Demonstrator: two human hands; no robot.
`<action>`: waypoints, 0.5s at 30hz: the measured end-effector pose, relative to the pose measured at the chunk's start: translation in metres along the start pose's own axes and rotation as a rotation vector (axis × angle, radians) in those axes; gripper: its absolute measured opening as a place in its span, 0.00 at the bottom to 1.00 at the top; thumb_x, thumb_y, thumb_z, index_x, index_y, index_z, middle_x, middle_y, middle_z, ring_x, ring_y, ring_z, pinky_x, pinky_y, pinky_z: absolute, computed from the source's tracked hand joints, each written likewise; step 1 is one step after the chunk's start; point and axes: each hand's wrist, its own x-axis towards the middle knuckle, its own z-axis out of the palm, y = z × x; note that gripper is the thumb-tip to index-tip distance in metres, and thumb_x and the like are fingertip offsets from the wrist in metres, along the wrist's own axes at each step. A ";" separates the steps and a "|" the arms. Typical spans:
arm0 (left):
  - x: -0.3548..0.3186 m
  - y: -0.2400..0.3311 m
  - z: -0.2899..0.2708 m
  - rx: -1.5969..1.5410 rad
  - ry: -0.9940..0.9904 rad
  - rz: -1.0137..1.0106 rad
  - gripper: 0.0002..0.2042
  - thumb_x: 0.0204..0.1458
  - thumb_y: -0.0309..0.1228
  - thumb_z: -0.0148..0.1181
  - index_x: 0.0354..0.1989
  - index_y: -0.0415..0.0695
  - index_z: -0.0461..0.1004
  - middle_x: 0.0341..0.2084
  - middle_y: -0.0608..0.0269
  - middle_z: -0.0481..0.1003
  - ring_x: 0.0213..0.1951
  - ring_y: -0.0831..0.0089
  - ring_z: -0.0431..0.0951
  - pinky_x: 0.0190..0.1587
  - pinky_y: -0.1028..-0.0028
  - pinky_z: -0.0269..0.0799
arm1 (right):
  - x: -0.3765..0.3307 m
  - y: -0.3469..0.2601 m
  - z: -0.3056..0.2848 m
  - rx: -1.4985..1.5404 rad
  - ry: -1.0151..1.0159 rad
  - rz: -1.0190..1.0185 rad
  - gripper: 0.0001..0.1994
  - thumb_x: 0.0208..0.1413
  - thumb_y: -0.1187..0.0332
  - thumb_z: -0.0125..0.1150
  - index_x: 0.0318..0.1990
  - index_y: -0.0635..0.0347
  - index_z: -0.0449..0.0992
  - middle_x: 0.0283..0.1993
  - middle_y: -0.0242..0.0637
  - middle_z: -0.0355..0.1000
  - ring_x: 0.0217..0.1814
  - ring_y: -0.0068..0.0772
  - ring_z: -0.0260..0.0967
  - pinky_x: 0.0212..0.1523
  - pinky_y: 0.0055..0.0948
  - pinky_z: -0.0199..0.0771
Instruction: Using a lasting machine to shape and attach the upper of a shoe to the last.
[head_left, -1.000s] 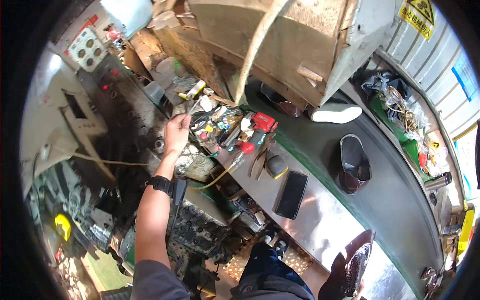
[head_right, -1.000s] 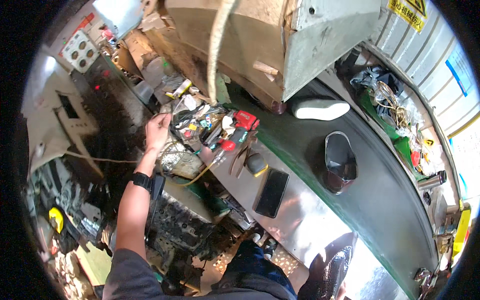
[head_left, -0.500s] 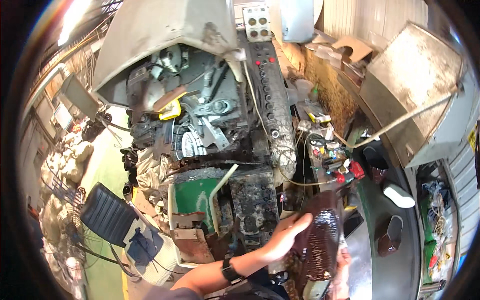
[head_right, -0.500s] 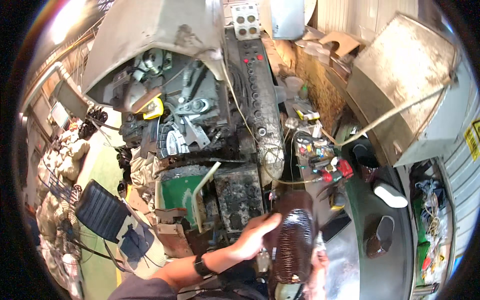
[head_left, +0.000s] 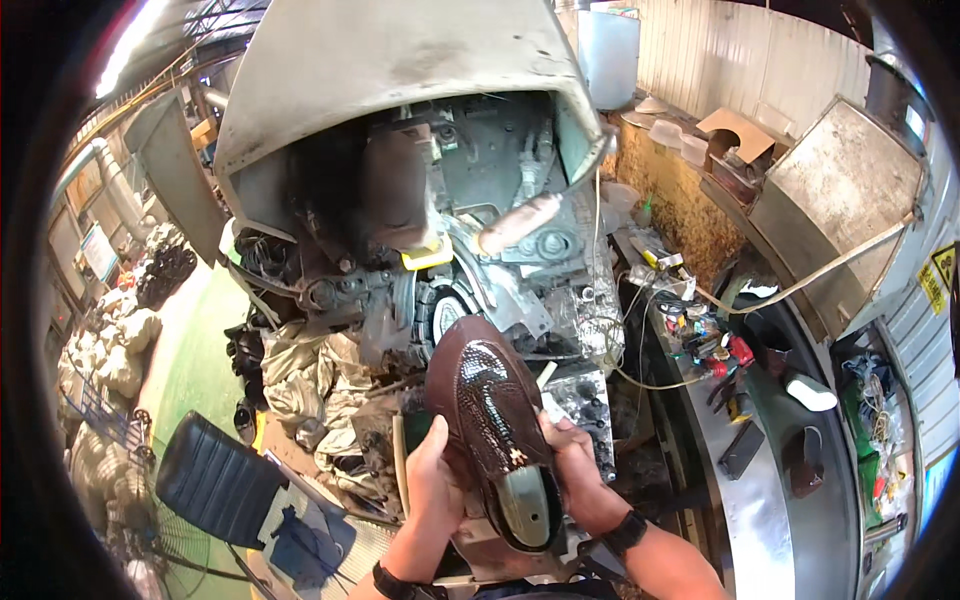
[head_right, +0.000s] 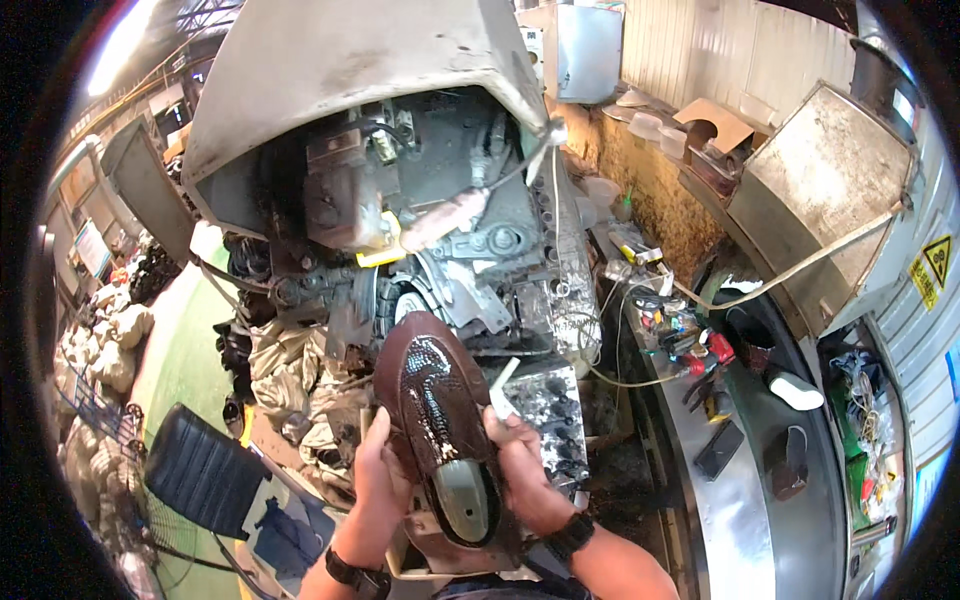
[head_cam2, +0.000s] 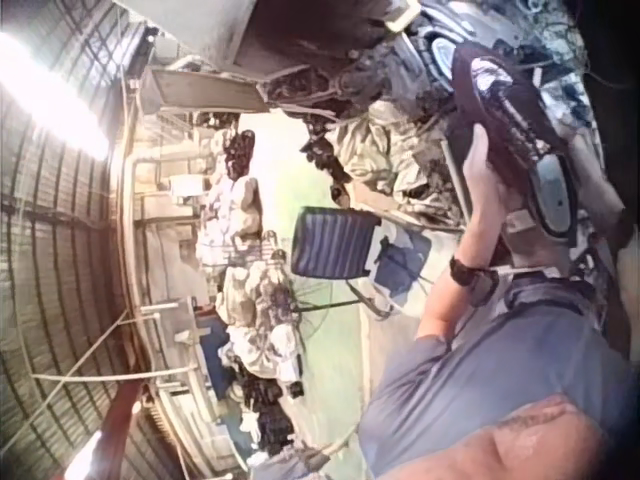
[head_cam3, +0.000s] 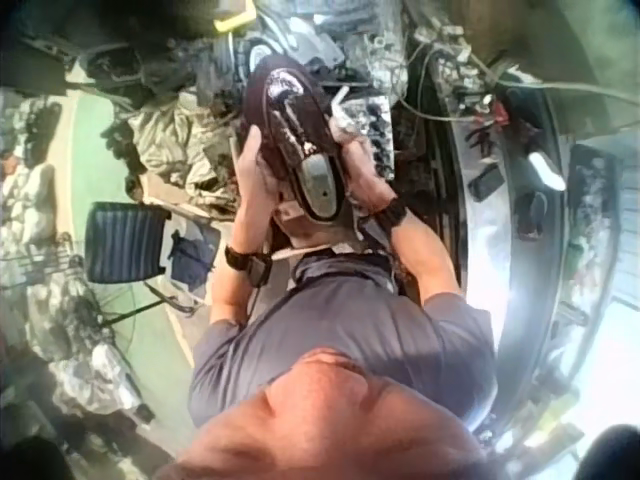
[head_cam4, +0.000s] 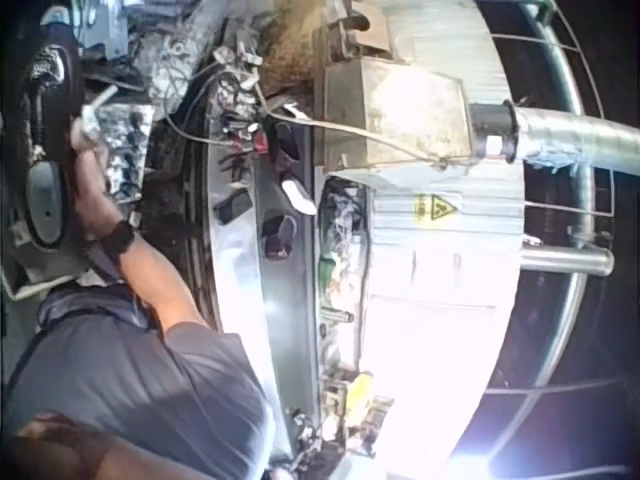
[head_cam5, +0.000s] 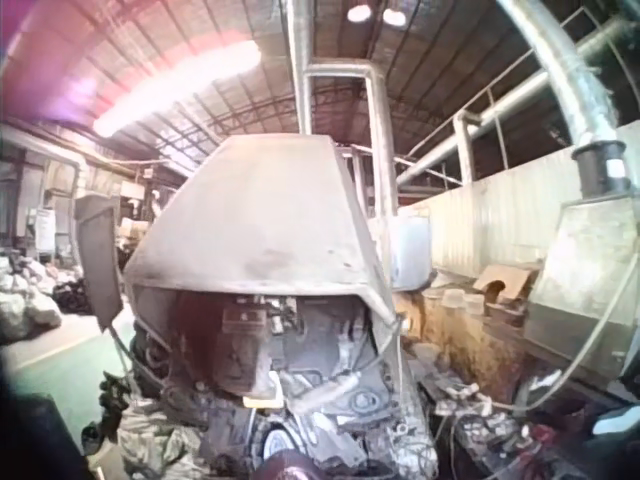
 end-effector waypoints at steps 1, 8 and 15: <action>0.004 0.002 -0.012 -0.028 0.017 0.003 0.18 0.69 0.40 0.48 0.54 0.37 0.73 0.47 0.56 0.80 0.46 0.65 0.81 0.53 0.65 0.75 | 0.008 0.007 0.013 -0.014 0.017 -0.001 0.11 0.70 0.65 0.54 0.50 0.60 0.79 0.48 0.32 0.79 0.44 0.25 0.76 0.46 0.28 0.79; 0.068 0.006 -0.080 -0.005 0.180 -0.150 0.17 0.67 0.42 0.51 0.47 0.43 0.79 0.39 0.62 0.82 0.37 0.71 0.82 0.40 0.71 0.79 | 0.073 0.048 0.039 0.019 0.118 -0.120 0.08 0.67 0.69 0.58 0.46 0.62 0.79 0.42 0.32 0.79 0.39 0.24 0.76 0.42 0.28 0.79; 0.101 0.019 -0.070 -0.096 0.169 -0.185 0.15 0.64 0.42 0.56 0.44 0.42 0.79 0.34 0.64 0.83 0.29 0.76 0.80 0.29 0.77 0.73 | 0.115 0.055 0.041 -0.007 0.205 -0.123 0.08 0.64 0.71 0.60 0.46 0.67 0.78 0.41 0.38 0.78 0.38 0.29 0.77 0.40 0.31 0.81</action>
